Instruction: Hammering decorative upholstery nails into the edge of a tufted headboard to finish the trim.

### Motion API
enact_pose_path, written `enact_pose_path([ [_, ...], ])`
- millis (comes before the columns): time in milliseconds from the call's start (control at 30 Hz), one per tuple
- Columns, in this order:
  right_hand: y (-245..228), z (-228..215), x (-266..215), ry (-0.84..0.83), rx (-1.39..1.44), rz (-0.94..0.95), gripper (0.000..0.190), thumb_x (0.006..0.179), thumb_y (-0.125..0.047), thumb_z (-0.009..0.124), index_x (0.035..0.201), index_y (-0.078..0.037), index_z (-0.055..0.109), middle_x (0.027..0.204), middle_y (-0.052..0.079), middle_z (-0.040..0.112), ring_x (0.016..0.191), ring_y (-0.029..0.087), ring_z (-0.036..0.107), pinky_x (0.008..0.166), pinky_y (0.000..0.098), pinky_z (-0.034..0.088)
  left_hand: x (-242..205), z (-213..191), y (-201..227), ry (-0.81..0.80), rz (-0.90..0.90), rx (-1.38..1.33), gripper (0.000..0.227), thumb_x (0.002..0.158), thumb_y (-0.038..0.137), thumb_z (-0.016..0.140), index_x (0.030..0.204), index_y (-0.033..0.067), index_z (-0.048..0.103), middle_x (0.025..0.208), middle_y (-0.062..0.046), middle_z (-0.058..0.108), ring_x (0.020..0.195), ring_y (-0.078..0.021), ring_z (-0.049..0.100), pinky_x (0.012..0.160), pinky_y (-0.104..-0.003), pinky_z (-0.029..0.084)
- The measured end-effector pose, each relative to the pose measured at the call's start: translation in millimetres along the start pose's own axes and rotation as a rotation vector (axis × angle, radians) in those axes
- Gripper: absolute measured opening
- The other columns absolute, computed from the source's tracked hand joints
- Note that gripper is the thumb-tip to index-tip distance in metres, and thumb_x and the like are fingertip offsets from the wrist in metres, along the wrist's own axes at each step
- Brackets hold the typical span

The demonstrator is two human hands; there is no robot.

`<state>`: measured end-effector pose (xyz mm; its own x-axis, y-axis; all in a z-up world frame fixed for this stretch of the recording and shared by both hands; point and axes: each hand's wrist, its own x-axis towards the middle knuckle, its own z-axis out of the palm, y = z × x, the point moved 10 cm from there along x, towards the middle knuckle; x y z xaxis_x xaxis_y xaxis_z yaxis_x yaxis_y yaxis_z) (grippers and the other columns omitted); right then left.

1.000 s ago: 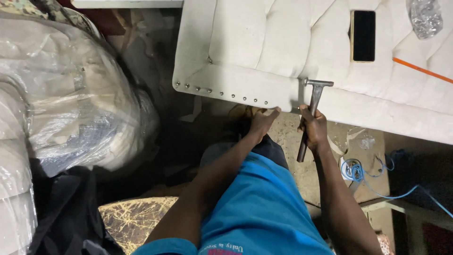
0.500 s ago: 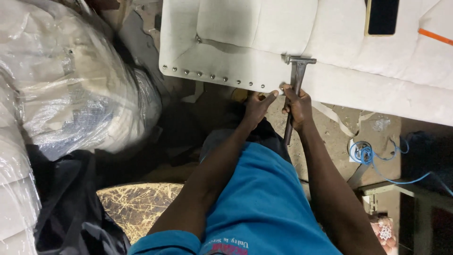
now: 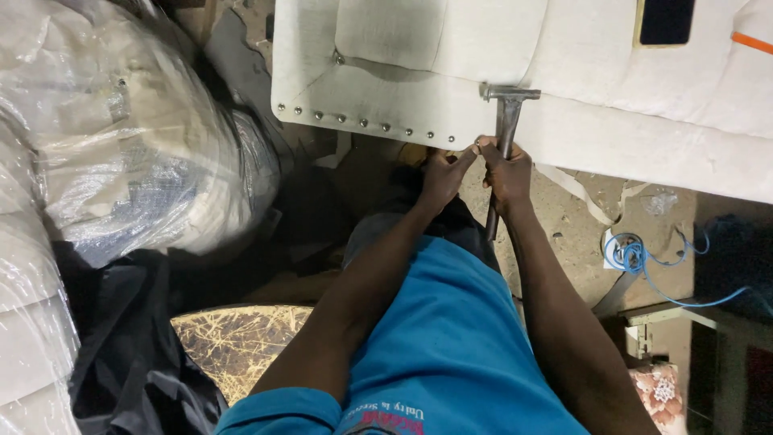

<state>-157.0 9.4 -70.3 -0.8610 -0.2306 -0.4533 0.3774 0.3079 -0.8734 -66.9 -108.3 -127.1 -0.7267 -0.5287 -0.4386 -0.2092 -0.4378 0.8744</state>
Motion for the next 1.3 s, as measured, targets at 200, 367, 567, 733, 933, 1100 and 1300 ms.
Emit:
enact_pose_path([
  [200,-29.5,6.1,-8.2,-0.003,-0.072,-0.054,0.021,0.095,-0.027,0.083,0.092,-0.008,0.076,0.059,0.004,0.054,0.042,0.009,0.051,0.038,0.0244,0.047,4.1,4.5,-15.6,0.029,-0.032,-0.042,0.056,0.098,0.039,0.078,0.140,0.0074,0.059,0.136,-0.012,0.058,0.124,-0.0242,0.057,0.106,-0.047,0.046],
  [367,-30.2,7.0,-14.7,0.012,-0.060,-0.064,0.023,0.089,-0.026,0.088,0.090,-0.008,0.075,0.059,0.005,0.052,0.041,0.012,0.051,0.038,0.0257,0.046,-8.0,0.8,-17.1,0.010,-0.142,0.037,0.068,0.094,0.051,0.076,0.146,0.0121,0.054,0.143,-0.009,0.056,0.127,-0.0239,0.056,0.111,-0.048,0.043],
  [567,-19.0,-1.0,-11.6,0.029,-0.056,-0.093,0.027,0.095,-0.030,0.085,0.091,-0.007,0.071,0.063,0.006,0.055,0.044,0.011,0.053,0.040,0.0265,0.047,-21.6,6.7,34.2,0.034,-0.143,0.055,0.074,0.095,0.045,0.072,0.151,0.0045,0.047,0.151,-0.018,0.049,0.143,-0.0361,0.045,0.119,-0.054,0.035],
  [733,-43.7,-4.4,-33.4,-0.019,-0.085,-0.121,0.040,0.104,-0.042,0.073,0.094,-0.004,0.067,0.065,0.005,0.053,0.049,0.011,0.054,0.044,0.0264,0.049,-4.9,7.3,-1.1,0.030,-0.160,0.041,0.076,0.095,0.044,0.074,0.154,0.0073,0.044,0.155,-0.016,0.045,0.147,-0.0373,0.039,0.122,-0.055,0.030],
  [933,-99.4,-6.5,-106.7,-0.132,-0.327,-0.310,0.052,0.117,-0.034,0.031,0.160,-0.005,0.030,0.084,0.011,0.055,0.056,0.017,0.055,0.048,0.0300,0.048,-16.8,5.0,11.2,0.026,-0.197,0.021,0.075,0.093,0.044,0.074,0.151,0.0054,0.048,0.152,-0.017,0.049,0.146,-0.0373,0.042,0.123,-0.057,0.031],
  [1100,-88.4,-9.1,-120.9,-0.117,-0.702,-0.163,0.060,0.113,-0.048,0.031,0.162,-0.013,0.038,0.101,0.032,0.069,0.095,0.048,0.069,0.076,0.0623,0.051,-8.9,4.0,21.1,0.056,-0.138,0.004,0.064,0.093,0.037,0.075,0.145,0.0042,0.056,0.147,-0.017,0.055,0.143,-0.0325,0.046,0.121,-0.055,0.034],
  [1300,-95.4,-23.4,-130.1,0.068,-0.539,-0.416,0.051,0.118,-0.035,0.037,0.164,-0.014,0.034,0.097,0.030,0.068,0.085,0.038,0.069,0.071,0.0525,0.053,-6.8,-1.7,8.3,0.064,-0.199,0.101,0.069,0.088,0.050,0.077,0.141,0.0091,0.060,0.141,-0.012,0.062,0.133,-0.0295,0.059,0.117,-0.051,0.041],
])
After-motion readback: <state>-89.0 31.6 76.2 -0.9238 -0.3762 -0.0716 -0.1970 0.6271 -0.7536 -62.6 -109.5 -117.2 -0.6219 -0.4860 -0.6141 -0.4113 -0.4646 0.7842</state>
